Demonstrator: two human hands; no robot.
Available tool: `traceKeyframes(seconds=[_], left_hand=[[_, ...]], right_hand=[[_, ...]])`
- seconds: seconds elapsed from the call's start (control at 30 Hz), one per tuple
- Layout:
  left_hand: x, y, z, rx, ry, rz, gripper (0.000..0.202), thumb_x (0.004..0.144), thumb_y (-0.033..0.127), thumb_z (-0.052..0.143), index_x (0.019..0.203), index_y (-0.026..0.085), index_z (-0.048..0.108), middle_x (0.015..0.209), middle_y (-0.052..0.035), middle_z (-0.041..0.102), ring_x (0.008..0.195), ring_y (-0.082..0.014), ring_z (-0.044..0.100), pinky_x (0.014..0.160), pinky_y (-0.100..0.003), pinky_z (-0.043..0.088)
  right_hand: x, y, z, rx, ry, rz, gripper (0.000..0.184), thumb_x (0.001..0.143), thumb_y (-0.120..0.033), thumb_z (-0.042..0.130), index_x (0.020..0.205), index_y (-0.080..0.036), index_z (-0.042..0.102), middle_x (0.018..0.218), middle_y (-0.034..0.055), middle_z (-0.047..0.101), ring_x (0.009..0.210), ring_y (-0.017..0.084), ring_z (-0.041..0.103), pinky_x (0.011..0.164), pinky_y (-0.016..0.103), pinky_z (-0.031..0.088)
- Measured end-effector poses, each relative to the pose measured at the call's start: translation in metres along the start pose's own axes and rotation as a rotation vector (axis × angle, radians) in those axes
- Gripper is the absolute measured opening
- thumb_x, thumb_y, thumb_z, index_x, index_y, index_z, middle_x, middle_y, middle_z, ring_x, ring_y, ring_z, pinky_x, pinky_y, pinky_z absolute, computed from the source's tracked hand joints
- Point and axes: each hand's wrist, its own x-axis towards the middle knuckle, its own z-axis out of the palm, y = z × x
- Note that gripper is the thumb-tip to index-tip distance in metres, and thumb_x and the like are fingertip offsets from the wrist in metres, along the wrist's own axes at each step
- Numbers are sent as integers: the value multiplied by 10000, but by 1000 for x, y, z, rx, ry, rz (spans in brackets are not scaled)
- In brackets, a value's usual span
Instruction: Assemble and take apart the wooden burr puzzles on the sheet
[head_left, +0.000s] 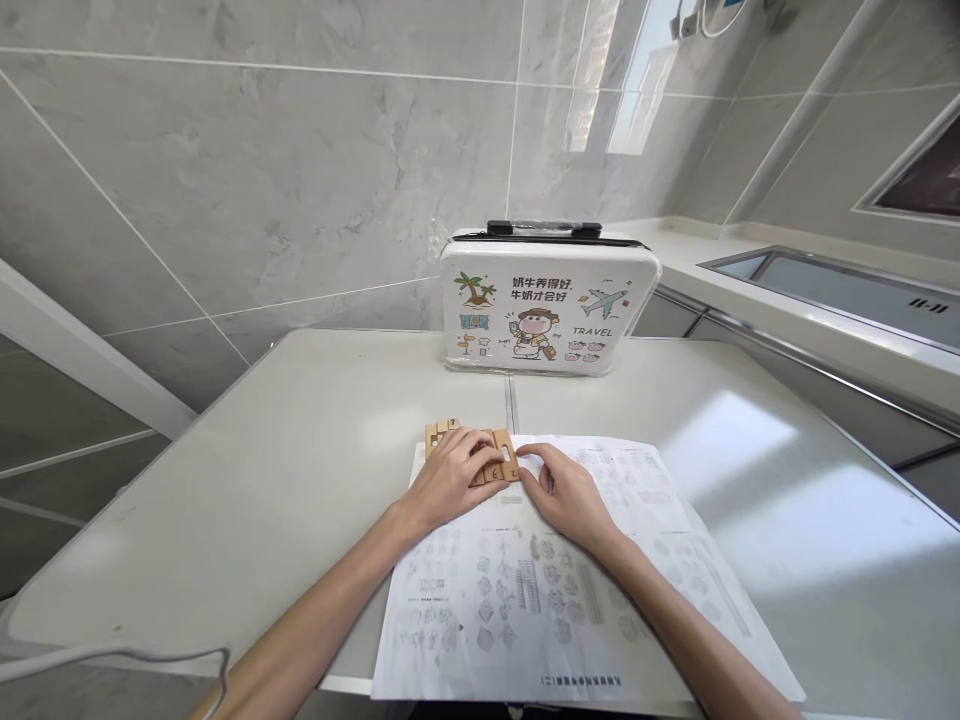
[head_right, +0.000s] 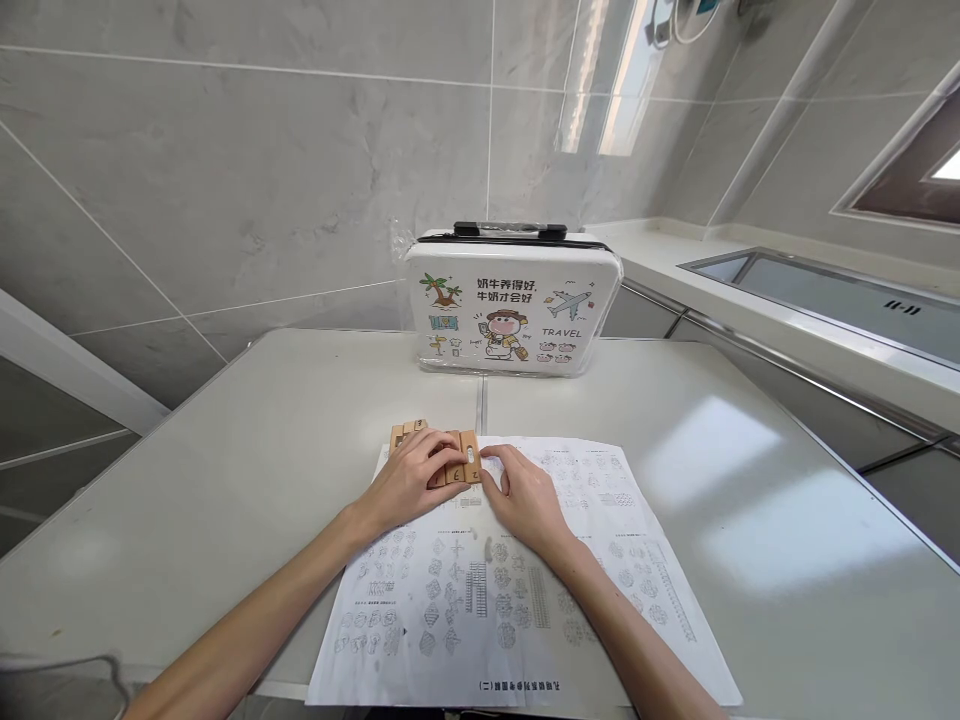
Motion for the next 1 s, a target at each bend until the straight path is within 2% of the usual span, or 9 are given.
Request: traceKeyframes(seconds=[0.4,0.6,0.8,0.9,1.0], left_hand=[[1,2,0,23,24,-5,182,932,251,668,1114,241,666,1149,-63,702,1120,-257,629,1019,-460,489],[2,5,-1,13,38,-11,198,928,303,701,1107,238,644,1118,-60,708,1103,-262,635,1002,-448,488],[4,3,-4,60,125,-84,149,1005,346,626,1087,223,648,1099,-69,709,1064,-254,628,962,-438,486],[4,-3,-8,78,173,-142,140,1012,336,611,1093,228,648,1105,-65,715,1081,-255,622,984,-437,481],[4,-19,-13,115,248,-217,136,1014,346,605,1070,229,645,1092,-61,720,1096,-259,618,1015,-442,469]], right_hand=[[0,-2,0,5,-11,-75,289,996,-337,494,1192,-295,702,1312,30,727,583,164,540,738,366,531],[0,-3,-1,10,-27,-71,305,1005,-325,472,1174,-297,724,1303,19,738,596,164,561,739,366,534],[1,0,0,3,-11,-84,287,1014,-303,470,1149,-298,724,1279,-3,749,588,157,548,715,356,525],[1,2,1,7,-8,-93,286,1016,-289,470,1148,-296,723,1281,-2,750,590,155,549,706,352,522],[2,5,1,20,-10,-97,289,1013,-284,474,1148,-292,729,1291,2,747,578,147,548,705,353,532]])
